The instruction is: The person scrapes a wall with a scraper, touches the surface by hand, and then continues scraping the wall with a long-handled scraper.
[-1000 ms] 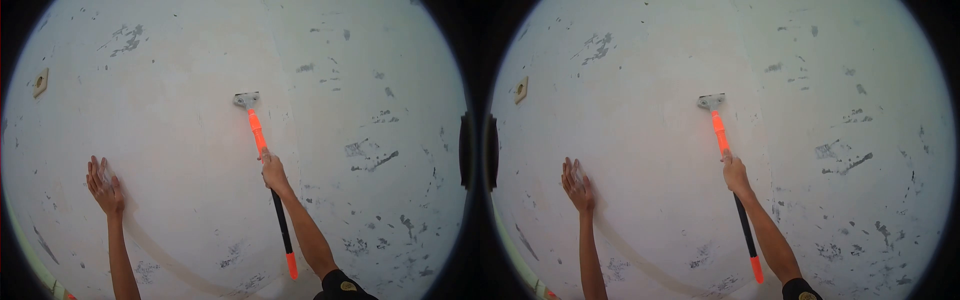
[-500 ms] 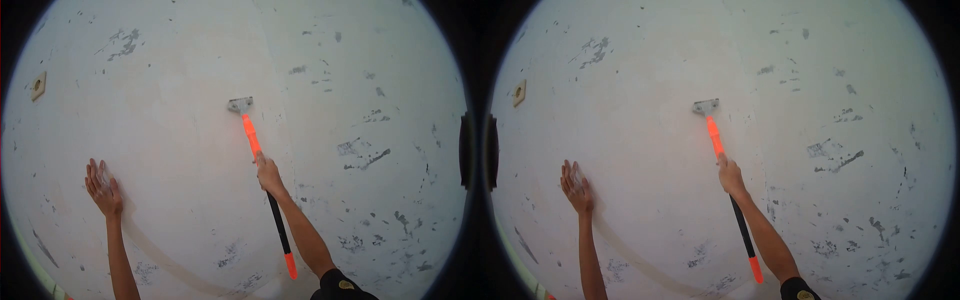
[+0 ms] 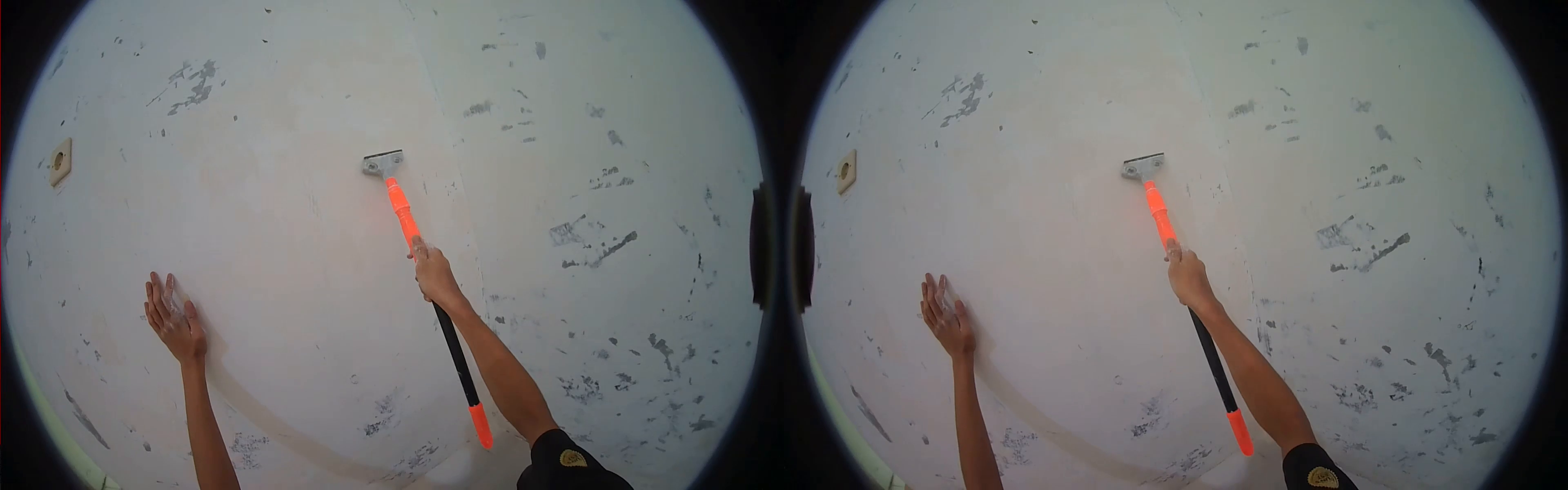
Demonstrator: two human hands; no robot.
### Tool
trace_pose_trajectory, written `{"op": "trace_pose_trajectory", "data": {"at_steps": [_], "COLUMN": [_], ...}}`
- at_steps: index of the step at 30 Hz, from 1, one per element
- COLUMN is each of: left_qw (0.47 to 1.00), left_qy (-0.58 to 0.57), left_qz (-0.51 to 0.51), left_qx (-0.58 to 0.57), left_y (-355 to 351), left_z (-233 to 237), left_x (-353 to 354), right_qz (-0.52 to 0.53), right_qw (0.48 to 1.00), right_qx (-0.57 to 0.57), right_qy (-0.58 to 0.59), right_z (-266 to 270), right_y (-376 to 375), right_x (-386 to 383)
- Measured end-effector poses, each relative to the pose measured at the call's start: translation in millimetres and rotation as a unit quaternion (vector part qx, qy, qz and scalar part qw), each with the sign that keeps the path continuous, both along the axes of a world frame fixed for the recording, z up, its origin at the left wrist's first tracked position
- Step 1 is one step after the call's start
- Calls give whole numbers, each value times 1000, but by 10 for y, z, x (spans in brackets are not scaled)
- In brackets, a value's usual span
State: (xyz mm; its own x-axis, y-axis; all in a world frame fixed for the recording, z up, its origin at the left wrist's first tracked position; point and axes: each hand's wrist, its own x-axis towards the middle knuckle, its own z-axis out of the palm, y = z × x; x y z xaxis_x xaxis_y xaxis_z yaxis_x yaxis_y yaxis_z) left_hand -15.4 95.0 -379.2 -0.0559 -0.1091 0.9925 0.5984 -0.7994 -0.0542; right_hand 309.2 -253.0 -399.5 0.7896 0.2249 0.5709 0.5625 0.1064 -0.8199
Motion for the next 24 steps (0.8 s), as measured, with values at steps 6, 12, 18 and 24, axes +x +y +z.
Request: {"op": "trace_pose_trajectory", "data": {"at_steps": [6,12,18,24], "left_qw": [1000,1000,1000,1000], "left_qy": [-9,-10,-5,-10], "left_qz": [4,-3,7,17], "left_qx": [20,14,11,11], "left_y": [52,10,26,55], "left_z": [23,-4,17,-7], "left_x": [30,23,22,20], "right_qz": [44,6,8,-46], "right_qw": [998,999,999,999], "right_qx": [24,-1,32,-10], "right_qy": [25,33,23,-23], "right_z": [425,229,594,-1032], "right_y": [-21,-60,-7,61], "right_x": [58,-79,97,306]}}
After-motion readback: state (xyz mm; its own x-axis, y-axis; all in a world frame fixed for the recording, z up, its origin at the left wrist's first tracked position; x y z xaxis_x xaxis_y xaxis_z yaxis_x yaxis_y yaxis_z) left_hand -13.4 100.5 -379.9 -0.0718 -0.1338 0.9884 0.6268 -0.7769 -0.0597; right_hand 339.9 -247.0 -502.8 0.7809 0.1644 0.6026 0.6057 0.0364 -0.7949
